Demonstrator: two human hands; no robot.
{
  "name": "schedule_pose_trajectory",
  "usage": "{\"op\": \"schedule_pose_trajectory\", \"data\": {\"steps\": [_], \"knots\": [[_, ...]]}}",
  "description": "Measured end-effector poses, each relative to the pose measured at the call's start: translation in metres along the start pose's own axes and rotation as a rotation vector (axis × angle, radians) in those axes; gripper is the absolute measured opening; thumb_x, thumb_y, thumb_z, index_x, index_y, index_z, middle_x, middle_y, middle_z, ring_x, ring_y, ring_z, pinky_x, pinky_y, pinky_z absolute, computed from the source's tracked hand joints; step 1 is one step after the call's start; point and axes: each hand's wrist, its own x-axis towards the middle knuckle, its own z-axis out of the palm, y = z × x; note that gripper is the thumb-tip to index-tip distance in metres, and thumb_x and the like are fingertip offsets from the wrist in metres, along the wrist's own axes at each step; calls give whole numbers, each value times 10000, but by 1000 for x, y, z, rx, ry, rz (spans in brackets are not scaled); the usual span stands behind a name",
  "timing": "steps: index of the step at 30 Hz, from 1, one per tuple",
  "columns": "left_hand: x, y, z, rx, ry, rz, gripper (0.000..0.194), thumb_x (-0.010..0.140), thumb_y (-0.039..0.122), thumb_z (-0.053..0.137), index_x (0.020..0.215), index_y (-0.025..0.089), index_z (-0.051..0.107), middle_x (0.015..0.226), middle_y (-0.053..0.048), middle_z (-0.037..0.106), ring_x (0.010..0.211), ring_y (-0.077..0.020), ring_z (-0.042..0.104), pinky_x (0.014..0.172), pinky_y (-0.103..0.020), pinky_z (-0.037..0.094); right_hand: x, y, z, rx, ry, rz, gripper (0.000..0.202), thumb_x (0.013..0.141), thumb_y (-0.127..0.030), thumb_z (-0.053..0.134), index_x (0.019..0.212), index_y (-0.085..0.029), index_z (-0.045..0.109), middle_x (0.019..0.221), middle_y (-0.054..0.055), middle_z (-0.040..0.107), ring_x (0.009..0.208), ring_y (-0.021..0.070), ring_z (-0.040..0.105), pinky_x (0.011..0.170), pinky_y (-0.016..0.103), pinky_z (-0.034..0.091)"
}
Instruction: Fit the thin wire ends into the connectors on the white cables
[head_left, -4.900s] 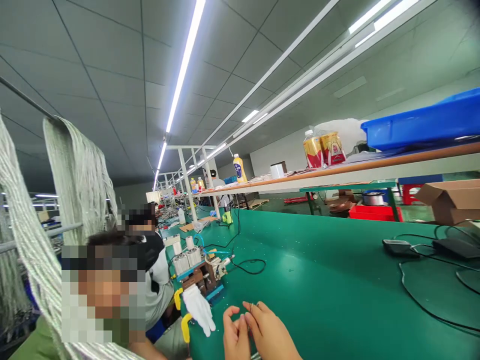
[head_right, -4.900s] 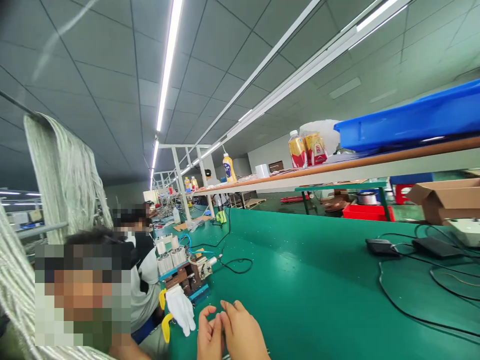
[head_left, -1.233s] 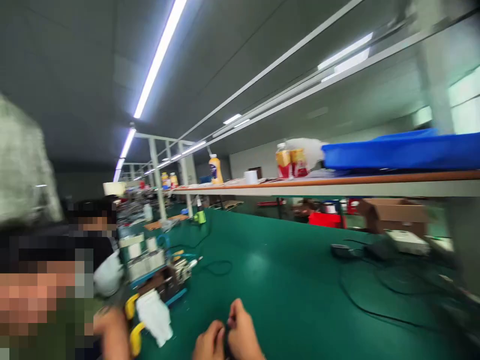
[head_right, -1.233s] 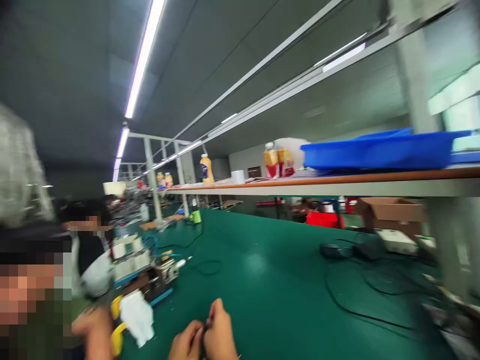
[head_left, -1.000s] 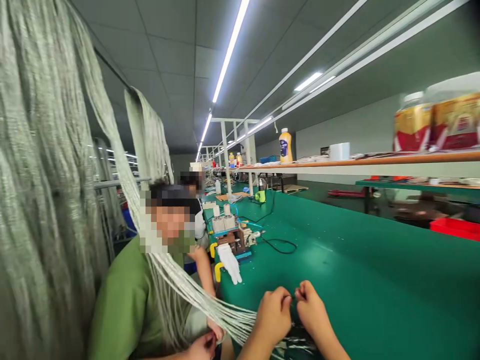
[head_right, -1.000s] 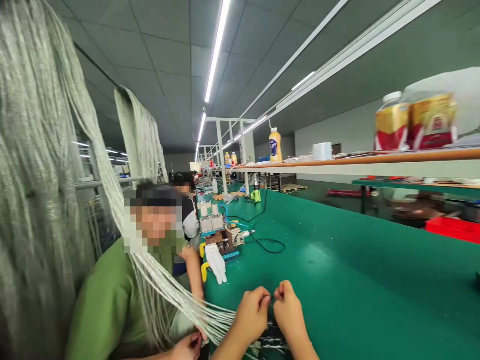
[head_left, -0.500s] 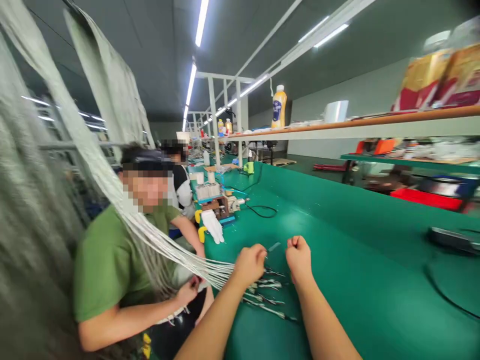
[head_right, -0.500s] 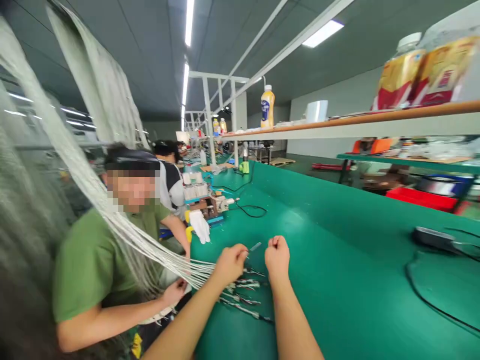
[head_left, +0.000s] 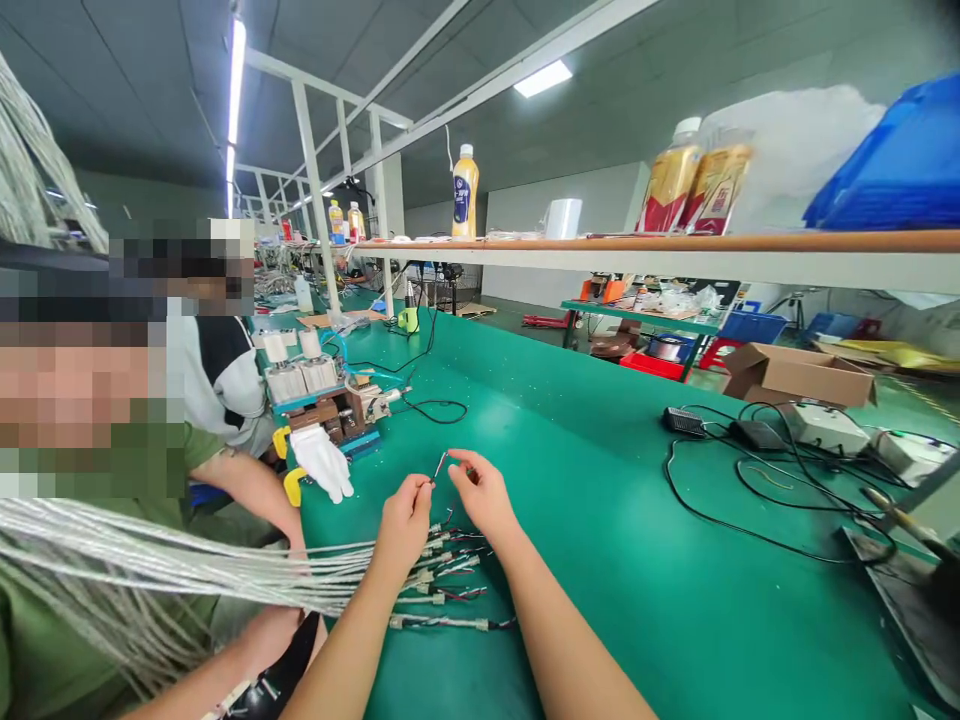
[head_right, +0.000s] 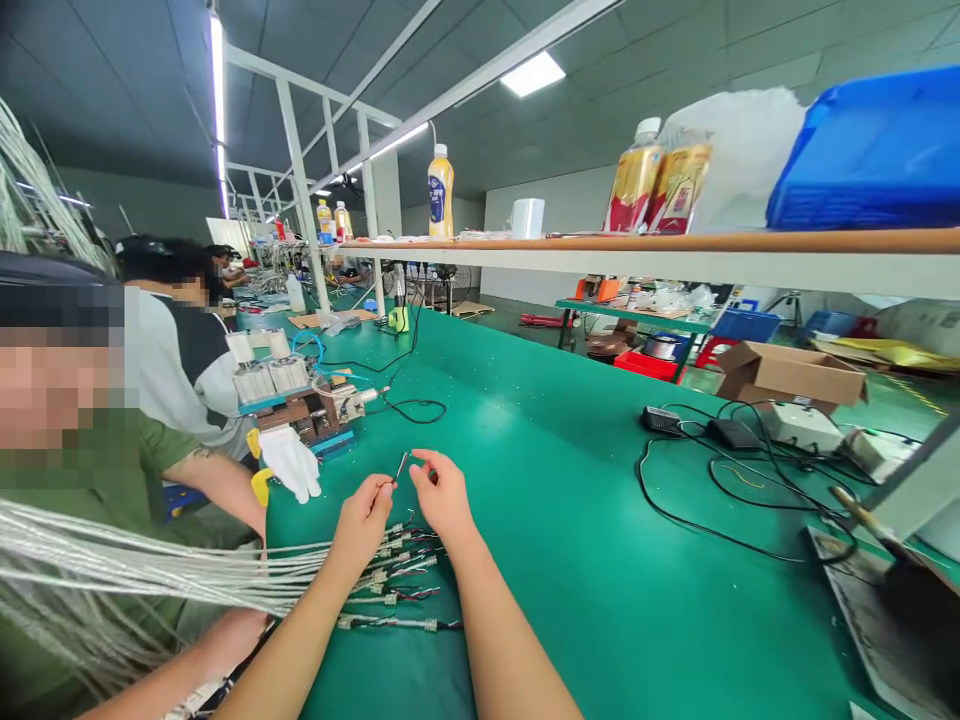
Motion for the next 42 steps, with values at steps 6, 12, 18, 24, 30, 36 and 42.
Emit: {"op": "schedule_pose_trajectory", "data": {"steps": [6, 12, 18, 24, 30, 36, 42], "knots": [[1, 1, -1, 33, -35, 15, 371, 959, 511, 374, 987, 202, 576, 721, 13, 596, 616, -145, 509, 615, -251, 333, 1, 1, -6, 2, -31, -85, 380, 862, -327, 608, 1229, -244, 665, 828, 3, 547, 624, 109, 413, 592, 243, 355], [2, -4, -1, 32, -36, 41, 368, 956, 512, 372, 991, 203, 570, 634, 41, 496, 580, -144, 464, 599, -247, 319, 4, 0, 5, 208, -76, 92, 472, 815, -445, 641, 1190, -159, 661, 757, -3, 559, 595, 103, 438, 564, 240, 364], [2, -9, 1, -12, 8, 67, 395, 954, 524, 355, 990, 191, 566, 621, 40, 467, 572, -147, 451, 580, -247, 306, 10, -13, 13, 194, -113, 95, 481, 791, -431, 640, 1176, -146, 607, 754, -16, 566, 491, 89, 464, 475, 227, 352], [1, -7, 3, -45, 48, 60, 414, 962, 536, 336, 989, 197, 572, 642, 25, 522, 585, -156, 485, 585, -253, 311, 1, -12, -7, -29, 136, -78, 437, 904, -417, 561, 1272, -195, 482, 918, 16, 572, 587, 101, 456, 538, 231, 397], [-2, 3, 0, -78, 25, 48, 413, 979, 539, 312, 999, 201, 549, 600, 50, 494, 576, -143, 488, 621, -263, 347, -32, 10, -9, -223, 89, -226, 255, 987, -370, 445, 1088, -177, 577, 878, 38, 564, 689, 143, 502, 632, 270, 422], [-2, 11, -1, -39, -36, 29, 394, 987, 520, 316, 980, 200, 546, 575, 62, 491, 572, -133, 492, 638, -264, 369, -34, 7, -2, -345, -197, -273, 364, 956, -220, 444, 1316, -247, 490, 1039, 50, 559, 768, 153, 547, 678, 285, 459], [-3, 15, 0, -17, -43, 2, 370, 987, 507, 343, 981, 204, 555, 577, 66, 494, 573, -122, 487, 628, -253, 371, -36, 3, -5, -485, -204, -226, 453, 944, -205, 440, 1390, -258, 383, 1189, 77, 542, 945, 206, 596, 728, 330, 517]]}}
